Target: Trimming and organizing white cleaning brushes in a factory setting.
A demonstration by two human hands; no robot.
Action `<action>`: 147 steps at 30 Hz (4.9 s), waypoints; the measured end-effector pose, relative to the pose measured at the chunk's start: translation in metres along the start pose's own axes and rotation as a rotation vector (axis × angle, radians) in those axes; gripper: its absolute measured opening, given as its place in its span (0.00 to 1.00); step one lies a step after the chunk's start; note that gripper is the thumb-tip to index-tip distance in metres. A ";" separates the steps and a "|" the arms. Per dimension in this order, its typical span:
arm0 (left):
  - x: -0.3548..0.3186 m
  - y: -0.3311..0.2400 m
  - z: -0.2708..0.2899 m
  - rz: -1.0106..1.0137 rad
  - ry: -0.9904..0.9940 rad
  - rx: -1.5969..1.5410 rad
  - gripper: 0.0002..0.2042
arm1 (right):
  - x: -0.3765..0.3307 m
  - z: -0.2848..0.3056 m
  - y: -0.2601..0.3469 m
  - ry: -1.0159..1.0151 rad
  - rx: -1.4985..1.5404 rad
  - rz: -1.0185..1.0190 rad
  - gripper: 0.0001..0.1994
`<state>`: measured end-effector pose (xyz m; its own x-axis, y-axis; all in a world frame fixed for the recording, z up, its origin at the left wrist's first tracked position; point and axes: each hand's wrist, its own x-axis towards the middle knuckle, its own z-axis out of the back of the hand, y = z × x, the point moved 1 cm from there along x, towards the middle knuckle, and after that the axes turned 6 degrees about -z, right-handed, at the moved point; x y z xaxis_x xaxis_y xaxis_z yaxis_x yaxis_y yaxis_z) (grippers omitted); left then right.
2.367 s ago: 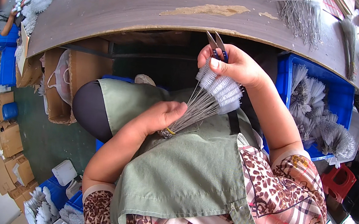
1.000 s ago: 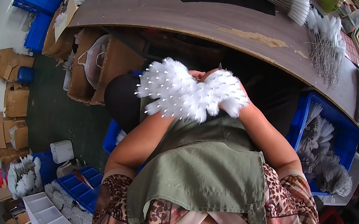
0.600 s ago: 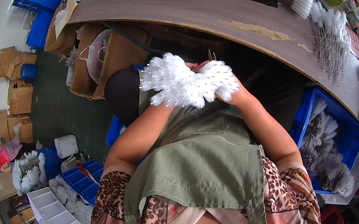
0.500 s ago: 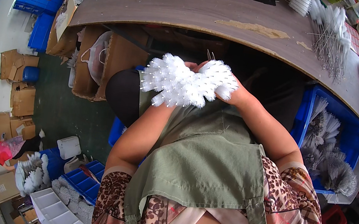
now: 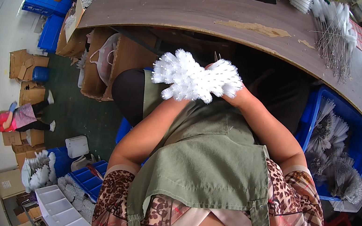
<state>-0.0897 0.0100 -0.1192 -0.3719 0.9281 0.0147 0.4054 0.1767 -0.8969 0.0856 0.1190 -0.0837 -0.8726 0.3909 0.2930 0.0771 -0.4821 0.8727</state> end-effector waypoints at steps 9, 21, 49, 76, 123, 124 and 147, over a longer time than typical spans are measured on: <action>0.000 -0.004 -0.016 -0.077 0.311 0.112 0.22 | 0.001 -0.003 0.000 -0.033 0.015 0.046 0.16; -0.002 -0.034 -0.051 -0.076 0.172 0.155 0.19 | 0.007 -0.012 0.016 -0.055 0.575 -0.204 0.11; 0.009 -0.037 -0.057 0.578 0.292 -1.065 0.28 | 0.006 -0.009 0.030 -0.092 0.722 -0.352 0.09; -0.003 -0.027 -0.025 -0.067 0.351 0.613 0.25 | 0.004 -0.010 0.041 -0.254 0.290 -0.104 0.18; -0.080 -0.228 0.045 -0.376 -0.778 0.650 0.17 | 0.073 0.047 0.164 0.078 0.886 -0.291 0.14; -0.104 -0.233 0.081 -0.276 -0.928 0.799 0.21 | 0.082 0.056 0.185 0.168 0.505 -0.322 0.24; -0.277 0.089 0.211 0.893 -0.882 0.647 0.25 | 0.117 0.041 0.276 -0.035 -0.544 -0.786 0.42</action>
<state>-0.1269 -0.3008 -0.2961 -0.6879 0.0971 -0.7193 0.4186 -0.7565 -0.5025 0.0245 0.0635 0.2072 -0.5634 0.7771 -0.2805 -0.7674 -0.3665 0.5262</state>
